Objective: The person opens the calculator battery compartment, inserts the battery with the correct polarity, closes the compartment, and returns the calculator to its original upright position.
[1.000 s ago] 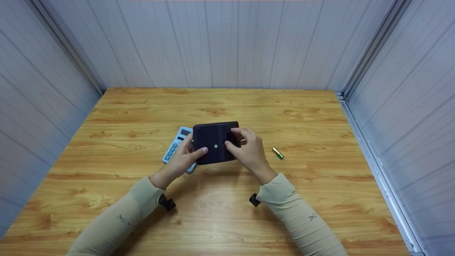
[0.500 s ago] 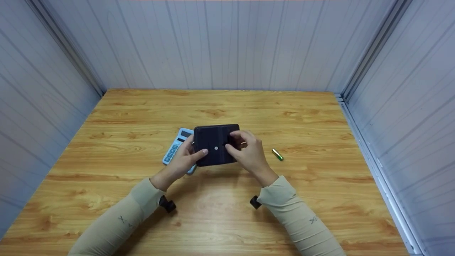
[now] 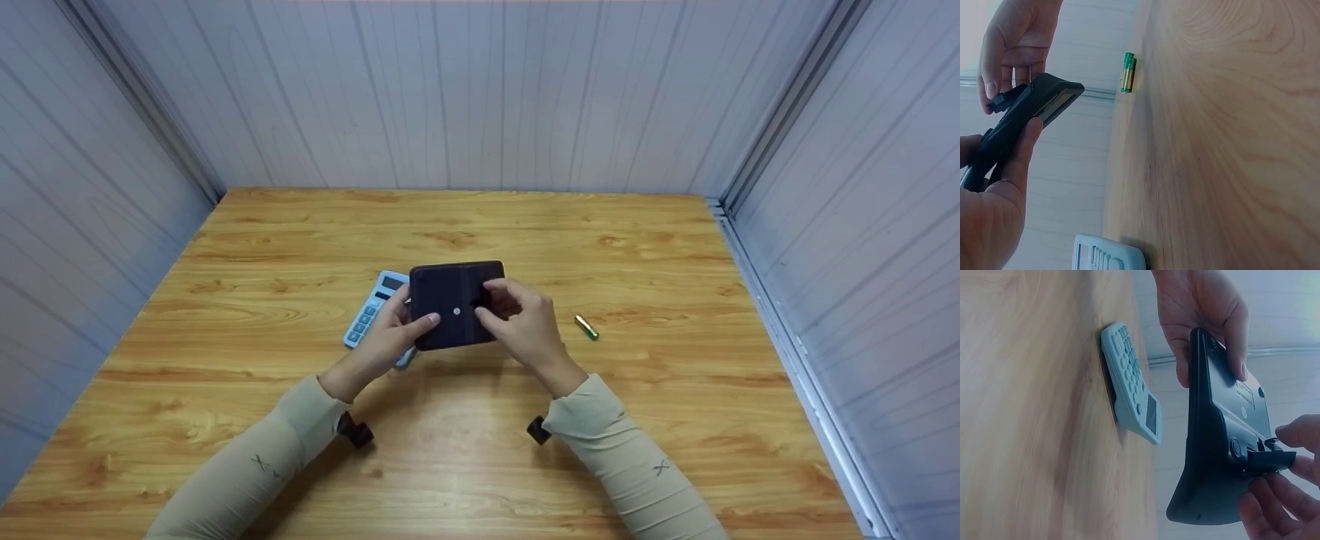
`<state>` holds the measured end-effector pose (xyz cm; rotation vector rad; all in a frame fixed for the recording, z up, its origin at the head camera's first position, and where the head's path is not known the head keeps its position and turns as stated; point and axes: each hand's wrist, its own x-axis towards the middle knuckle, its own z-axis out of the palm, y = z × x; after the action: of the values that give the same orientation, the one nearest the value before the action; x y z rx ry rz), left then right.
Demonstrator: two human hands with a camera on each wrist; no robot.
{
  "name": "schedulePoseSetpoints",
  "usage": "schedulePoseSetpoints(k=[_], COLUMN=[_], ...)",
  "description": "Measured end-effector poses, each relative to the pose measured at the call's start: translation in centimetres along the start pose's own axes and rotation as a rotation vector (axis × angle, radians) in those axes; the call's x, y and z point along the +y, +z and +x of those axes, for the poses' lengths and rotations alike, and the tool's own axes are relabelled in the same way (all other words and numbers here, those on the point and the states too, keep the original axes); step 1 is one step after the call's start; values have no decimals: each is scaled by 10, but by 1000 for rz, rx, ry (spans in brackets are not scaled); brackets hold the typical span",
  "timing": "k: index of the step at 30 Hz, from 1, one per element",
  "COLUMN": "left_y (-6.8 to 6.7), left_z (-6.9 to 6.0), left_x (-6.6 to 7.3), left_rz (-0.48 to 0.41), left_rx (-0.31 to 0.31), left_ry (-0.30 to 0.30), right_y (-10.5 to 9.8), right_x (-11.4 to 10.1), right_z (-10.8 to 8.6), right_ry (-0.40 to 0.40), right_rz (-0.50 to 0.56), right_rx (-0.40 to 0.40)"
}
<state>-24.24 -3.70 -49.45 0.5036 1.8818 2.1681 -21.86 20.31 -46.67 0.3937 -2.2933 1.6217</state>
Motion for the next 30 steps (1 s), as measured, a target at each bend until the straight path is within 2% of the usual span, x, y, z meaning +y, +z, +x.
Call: schedulePoseSetpoints(k=[12,22,30], left_y=[0,0,-3], left_z=[2,1,0], left_x=[-2,1,2], left_rz=[15,6,-2], left_rx=[28,37,32], left_ry=[-4,-8,12], right_y=[0,-2,-6], right_x=[0,-3,0], right_z=[0,2,4], right_ry=[-4,52,62], right_rz=[16,61,43], right_rx=[4,33,58])
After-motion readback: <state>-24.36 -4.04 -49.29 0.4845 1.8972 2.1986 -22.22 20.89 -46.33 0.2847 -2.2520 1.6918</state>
